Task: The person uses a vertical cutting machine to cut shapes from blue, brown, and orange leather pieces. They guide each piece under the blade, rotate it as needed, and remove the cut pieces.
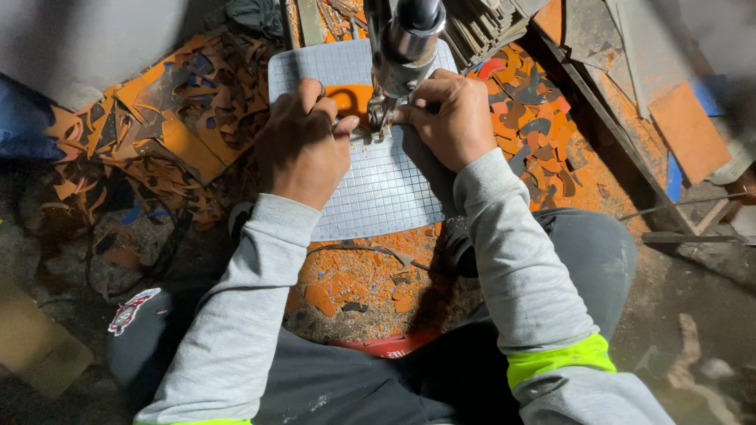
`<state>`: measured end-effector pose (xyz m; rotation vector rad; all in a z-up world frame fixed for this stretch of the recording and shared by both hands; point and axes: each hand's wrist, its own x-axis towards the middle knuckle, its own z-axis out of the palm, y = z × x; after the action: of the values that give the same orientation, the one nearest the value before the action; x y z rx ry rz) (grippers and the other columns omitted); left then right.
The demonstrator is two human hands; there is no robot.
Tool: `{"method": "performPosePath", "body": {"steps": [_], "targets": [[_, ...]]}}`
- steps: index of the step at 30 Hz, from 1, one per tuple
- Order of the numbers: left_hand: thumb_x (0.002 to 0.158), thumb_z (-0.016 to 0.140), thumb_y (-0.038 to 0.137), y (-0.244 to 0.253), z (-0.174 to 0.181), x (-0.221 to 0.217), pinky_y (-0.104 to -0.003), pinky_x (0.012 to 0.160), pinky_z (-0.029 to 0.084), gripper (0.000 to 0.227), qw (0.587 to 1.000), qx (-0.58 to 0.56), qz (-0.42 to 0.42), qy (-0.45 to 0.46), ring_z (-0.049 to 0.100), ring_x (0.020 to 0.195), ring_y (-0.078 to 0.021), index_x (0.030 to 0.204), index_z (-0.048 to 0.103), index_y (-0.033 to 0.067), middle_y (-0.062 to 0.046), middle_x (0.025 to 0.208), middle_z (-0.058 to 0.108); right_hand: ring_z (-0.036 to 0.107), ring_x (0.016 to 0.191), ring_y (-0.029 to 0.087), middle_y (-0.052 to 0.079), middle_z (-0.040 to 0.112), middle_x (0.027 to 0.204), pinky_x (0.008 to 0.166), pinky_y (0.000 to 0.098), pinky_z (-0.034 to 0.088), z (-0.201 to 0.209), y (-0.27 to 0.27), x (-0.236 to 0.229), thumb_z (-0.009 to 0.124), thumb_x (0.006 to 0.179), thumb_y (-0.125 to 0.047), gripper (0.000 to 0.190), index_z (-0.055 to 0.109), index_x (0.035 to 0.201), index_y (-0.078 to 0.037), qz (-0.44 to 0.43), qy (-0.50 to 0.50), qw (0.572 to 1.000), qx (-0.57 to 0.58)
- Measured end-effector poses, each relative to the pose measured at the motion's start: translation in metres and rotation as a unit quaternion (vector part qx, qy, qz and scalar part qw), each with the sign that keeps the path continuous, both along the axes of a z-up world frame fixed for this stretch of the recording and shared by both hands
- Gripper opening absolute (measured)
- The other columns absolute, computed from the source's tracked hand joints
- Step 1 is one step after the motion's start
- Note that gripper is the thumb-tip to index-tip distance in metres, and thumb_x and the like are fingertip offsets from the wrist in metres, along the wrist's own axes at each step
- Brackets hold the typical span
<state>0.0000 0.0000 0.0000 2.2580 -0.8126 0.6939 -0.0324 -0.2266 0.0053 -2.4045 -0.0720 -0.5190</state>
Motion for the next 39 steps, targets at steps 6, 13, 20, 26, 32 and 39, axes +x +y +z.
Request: {"method": "performPosePath", "body": {"steps": [6, 13, 20, 26, 32, 39], "targets": [[0.084, 0.088, 0.020, 0.000, 0.003, 0.002, -0.044, 0.072, 0.054, 0.033, 1.000, 0.011, 0.004, 0.011, 0.063, 0.091, -0.0302, 0.079, 0.059, 0.0049, -0.007, 0.098, 0.057, 0.064, 0.062, 0.018, 0.007, 0.064, 0.074, 0.057, 0.0322, 0.049, -0.004, -0.002, 0.008, 0.093, 0.078, -0.011, 0.021, 0.075, 0.082, -0.002, 0.009, -0.025, 1.000, 0.011], [0.087, 0.084, 0.015, 0.006, 0.013, -0.005, -0.043, 0.077, 0.053, 0.026, 0.998, -0.016, -0.035, -0.056, 0.061, 0.097, -0.0327, 0.107, 0.072, 0.0028, -0.009, 0.115, 0.060, 0.062, 0.088, 0.024, 0.008, 0.065, 0.093, 0.076, 0.0387, 0.045, -0.001, -0.009, 0.009, 0.086, 0.078, -0.007, 0.011, 0.082, 0.089, -0.009, 0.079, -0.082, 0.988, -0.102], [0.099, 0.073, 0.022, 0.038, 0.012, -0.020, -0.043, 0.081, 0.056, 0.015, 0.973, 0.148, 0.044, 0.173, 0.067, 0.092, -0.0304, 0.100, 0.072, 0.0077, -0.011, 0.103, 0.068, 0.065, 0.101, 0.022, 0.009, 0.063, 0.110, 0.088, 0.0355, 0.055, 0.007, -0.032, -0.039, 0.079, 0.089, -0.005, 0.016, 0.081, 0.105, -0.009, 0.014, -0.113, 0.993, -0.039], [0.090, 0.078, 0.027, 0.131, 0.005, -0.040, -0.055, 0.077, 0.053, 0.022, 0.941, 0.141, 0.190, 0.240, 0.068, 0.084, -0.0438, 0.092, 0.076, 0.0043, -0.020, 0.091, 0.071, 0.065, 0.089, 0.008, 0.003, 0.065, 0.098, 0.081, 0.0278, 0.058, -0.007, -0.049, -0.077, 0.076, 0.092, -0.008, 0.035, 0.056, 0.119, -0.001, 0.033, 0.015, 0.935, 0.353], [0.088, 0.074, 0.037, 0.116, -0.040, -0.100, -0.042, 0.059, 0.053, 0.036, 0.877, 0.100, 0.056, 0.467, 0.067, 0.060, -0.0273, 0.093, 0.075, 0.0022, -0.016, 0.070, 0.072, 0.060, 0.067, 0.012, 0.006, 0.069, 0.081, 0.060, 0.0259, 0.048, -0.032, -0.108, -0.096, 0.066, 0.100, -0.017, 0.017, 0.068, 0.104, -0.001, 0.002, 0.178, 0.895, 0.409], [0.100, 0.043, 0.062, 0.060, -0.012, -0.134, -0.029, 0.067, 0.058, 0.071, 0.526, -0.393, -0.290, 0.696, 0.067, 0.078, -0.0157, 0.108, 0.066, -0.0056, -0.011, 0.092, 0.065, 0.071, 0.079, 0.027, 0.016, 0.077, 0.092, 0.072, 0.0379, 0.055, -0.070, -0.144, -0.106, 0.074, 0.104, -0.028, 0.031, 0.074, 0.116, 0.001, -0.255, 0.029, 0.961, -0.107]]}}
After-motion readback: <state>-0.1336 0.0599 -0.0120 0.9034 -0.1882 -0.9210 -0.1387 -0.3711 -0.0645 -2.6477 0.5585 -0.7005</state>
